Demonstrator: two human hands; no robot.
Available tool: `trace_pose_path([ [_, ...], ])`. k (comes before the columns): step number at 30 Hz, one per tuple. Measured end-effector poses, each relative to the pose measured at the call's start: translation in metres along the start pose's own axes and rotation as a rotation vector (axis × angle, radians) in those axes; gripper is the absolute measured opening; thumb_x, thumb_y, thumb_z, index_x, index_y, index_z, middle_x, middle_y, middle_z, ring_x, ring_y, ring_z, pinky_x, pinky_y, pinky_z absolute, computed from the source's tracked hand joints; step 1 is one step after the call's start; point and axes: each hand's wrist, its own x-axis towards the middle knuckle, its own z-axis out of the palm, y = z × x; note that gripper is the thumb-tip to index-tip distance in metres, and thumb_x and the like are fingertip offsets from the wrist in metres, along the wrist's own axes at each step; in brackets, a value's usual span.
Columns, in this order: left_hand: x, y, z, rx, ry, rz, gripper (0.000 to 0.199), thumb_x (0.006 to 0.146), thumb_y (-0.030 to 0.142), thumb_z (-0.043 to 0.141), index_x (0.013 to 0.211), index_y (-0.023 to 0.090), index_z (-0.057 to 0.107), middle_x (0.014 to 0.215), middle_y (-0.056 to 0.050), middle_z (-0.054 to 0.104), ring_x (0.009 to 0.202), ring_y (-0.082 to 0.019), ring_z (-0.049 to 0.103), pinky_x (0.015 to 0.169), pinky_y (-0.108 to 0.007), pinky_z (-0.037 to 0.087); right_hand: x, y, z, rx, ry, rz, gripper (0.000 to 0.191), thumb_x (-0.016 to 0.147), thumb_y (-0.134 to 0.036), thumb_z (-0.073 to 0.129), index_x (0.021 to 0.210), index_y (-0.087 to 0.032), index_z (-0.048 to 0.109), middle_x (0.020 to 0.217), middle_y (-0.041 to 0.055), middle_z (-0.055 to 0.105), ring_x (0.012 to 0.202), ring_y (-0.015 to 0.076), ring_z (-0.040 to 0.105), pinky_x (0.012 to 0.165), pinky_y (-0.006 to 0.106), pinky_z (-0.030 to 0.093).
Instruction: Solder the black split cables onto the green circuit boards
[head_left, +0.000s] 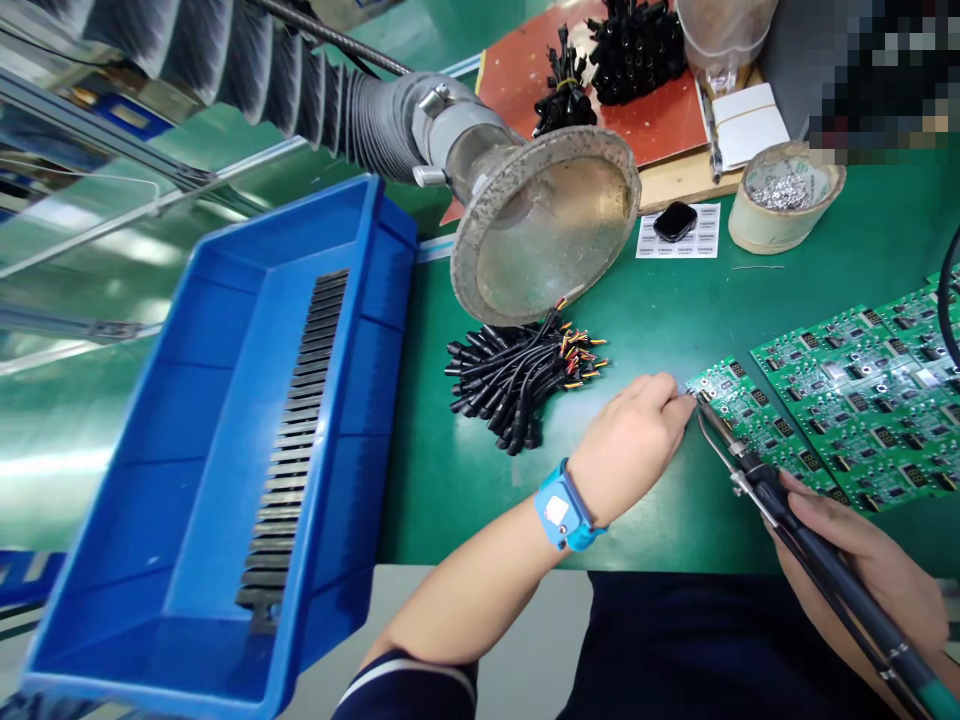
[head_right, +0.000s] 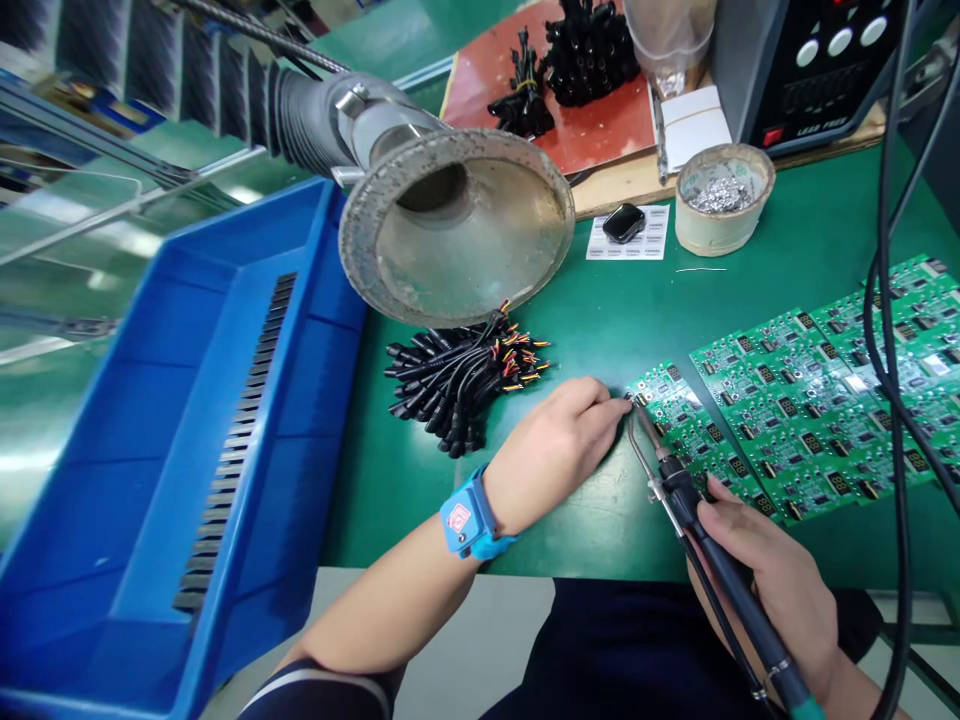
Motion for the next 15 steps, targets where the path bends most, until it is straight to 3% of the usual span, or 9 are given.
trace_pose_path([
  [4,0.000,0.001,0.001,0.039,-0.019,0.016,0.023,0.091,0.019,0.039,0.098,0.012,0.060,0.086,-0.007,0.052,0.078,-0.017,0.048,0.071,-0.029,0.047,0.002,-0.009,-0.003,-0.051,0.099,0.063,0.022,0.082,-0.033,0.057,0.099,-0.019,0.060,0.096,0.0043,0.065,0.095,0.0196,0.061,0.081,0.027,0.054],
  [9,-0.001,0.002,0.002,0.104,0.005,0.059,0.025,0.092,0.019,0.037,0.099,0.011,0.060,0.084,-0.007,0.052,0.074,-0.017,0.047,0.067,-0.031,0.047,0.006,-0.018,-0.009,-0.057,0.168,0.136,0.026,0.081,-0.044,0.057,0.087,-0.018,0.059,0.088,0.0054,0.066,0.081,0.0185,0.064,0.072,0.026,0.054],
  [11,-0.001,0.000,0.002,0.025,0.029,0.052,0.025,0.092,0.021,0.039,0.100,0.011,0.060,0.085,-0.008,0.053,0.075,-0.017,0.049,0.068,-0.031,0.048,0.008,-0.018,-0.010,-0.059,0.142,0.116,0.024,0.082,-0.042,0.057,0.087,-0.019,0.059,0.088,0.0044,0.066,0.083,0.0177,0.064,0.074,0.024,0.053],
  [15,-0.002,-0.006,0.005,-0.340,0.196,-0.085,0.027,0.089,0.024,0.048,0.110,0.010,0.058,0.085,-0.007,0.057,0.079,-0.014,0.054,0.074,-0.028,0.049,0.013,-0.014,-0.013,-0.076,0.069,0.069,0.017,0.085,-0.036,0.053,0.089,-0.019,0.059,0.089,0.0027,0.066,0.084,0.0144,0.064,0.074,0.016,0.053],
])
